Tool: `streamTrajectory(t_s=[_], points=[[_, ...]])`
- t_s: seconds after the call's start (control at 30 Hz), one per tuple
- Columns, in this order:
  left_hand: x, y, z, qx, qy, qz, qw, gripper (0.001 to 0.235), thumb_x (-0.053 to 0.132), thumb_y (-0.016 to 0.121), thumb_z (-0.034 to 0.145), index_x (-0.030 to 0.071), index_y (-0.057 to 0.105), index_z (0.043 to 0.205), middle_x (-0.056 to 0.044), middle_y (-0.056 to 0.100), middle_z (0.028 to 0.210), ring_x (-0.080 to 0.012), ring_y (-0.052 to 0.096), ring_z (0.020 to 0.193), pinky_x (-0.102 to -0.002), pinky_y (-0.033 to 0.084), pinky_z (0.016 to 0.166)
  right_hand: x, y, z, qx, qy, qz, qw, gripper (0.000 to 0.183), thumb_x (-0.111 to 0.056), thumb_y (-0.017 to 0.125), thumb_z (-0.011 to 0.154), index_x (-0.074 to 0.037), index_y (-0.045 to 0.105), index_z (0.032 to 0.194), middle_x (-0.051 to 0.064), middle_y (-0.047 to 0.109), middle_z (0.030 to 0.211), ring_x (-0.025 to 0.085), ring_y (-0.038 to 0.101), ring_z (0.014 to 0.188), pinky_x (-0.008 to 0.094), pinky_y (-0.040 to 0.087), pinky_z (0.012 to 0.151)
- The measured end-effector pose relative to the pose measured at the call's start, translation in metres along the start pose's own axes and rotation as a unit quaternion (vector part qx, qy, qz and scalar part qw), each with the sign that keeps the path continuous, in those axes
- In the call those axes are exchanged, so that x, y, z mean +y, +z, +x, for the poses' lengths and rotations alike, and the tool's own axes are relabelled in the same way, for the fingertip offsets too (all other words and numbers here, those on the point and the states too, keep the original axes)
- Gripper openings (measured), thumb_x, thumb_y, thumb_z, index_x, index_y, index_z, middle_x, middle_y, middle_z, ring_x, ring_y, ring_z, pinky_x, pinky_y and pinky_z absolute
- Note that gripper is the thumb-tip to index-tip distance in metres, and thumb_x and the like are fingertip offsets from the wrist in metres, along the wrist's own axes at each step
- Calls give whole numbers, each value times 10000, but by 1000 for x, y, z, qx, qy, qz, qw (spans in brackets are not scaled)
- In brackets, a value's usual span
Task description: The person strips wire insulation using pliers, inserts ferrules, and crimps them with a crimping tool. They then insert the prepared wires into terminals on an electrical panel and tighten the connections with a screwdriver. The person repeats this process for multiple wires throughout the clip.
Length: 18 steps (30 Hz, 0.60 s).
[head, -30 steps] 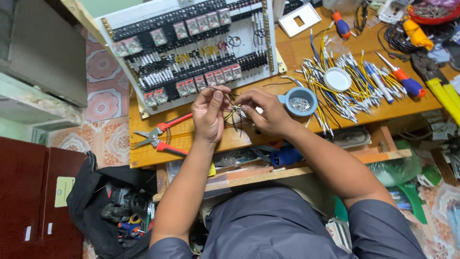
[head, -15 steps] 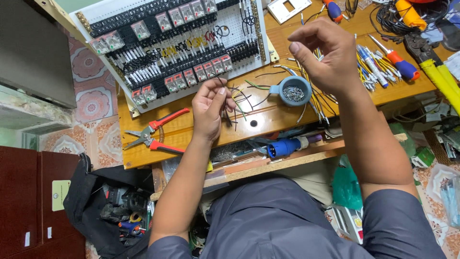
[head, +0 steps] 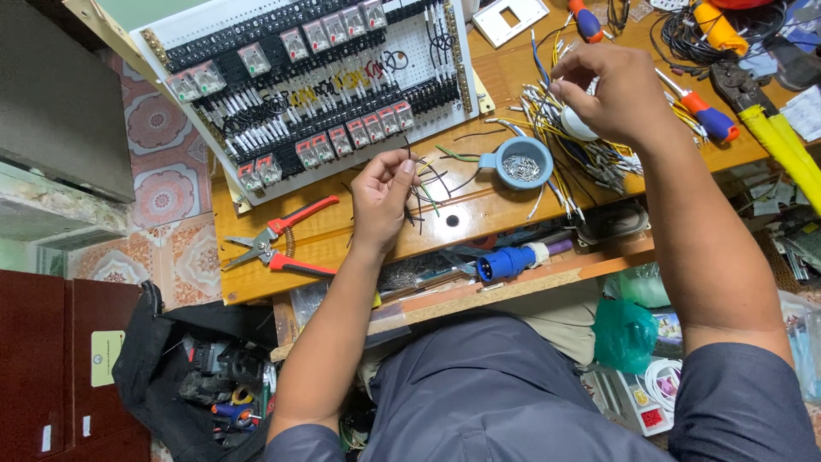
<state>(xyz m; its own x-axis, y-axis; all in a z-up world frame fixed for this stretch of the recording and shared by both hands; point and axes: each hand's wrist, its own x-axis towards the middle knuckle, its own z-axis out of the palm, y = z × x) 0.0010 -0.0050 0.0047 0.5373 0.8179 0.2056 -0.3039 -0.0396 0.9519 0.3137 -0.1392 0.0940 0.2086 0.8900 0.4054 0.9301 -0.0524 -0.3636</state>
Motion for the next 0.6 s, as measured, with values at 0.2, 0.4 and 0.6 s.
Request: streamTrajectory(t_s=[0.2, 0.4, 0.6], points=[[-2, 0, -1, -15, 1, 12, 1000, 180, 140, 672, 991, 13, 693, 1117, -94, 733, 1048, -129, 670, 804, -244, 590, 778, 49, 15, 1, -119, 60, -102, 986, 150, -146, 735, 1000, -99, 760, 1140, 105, 757, 1024, 309, 689, 942, 448, 511, 797], [-2, 0, -2, -20, 1, 19, 1000, 176, 126, 673, 993, 10, 693, 1123, -83, 727, 1037, -125, 660, 798, -237, 583, 767, 49, 16, -7, -171, 45, -147, 973, 189, -221, 755, 970, -144, 759, 1143, 81, 748, 1066, 336, 664, 971, 460, 479, 803], [2, 1, -4, -27, 3, 37, 999, 179, 141, 670, 993, 16, 695, 1120, -77, 725, 1030, -130, 669, 796, -233, 581, 758, 29, -1, -15, -164, 58, -114, 978, 180, -249, 727, 1001, -106, 760, 1106, 96, 758, 1032, 305, 678, 920, 448, 494, 773]])
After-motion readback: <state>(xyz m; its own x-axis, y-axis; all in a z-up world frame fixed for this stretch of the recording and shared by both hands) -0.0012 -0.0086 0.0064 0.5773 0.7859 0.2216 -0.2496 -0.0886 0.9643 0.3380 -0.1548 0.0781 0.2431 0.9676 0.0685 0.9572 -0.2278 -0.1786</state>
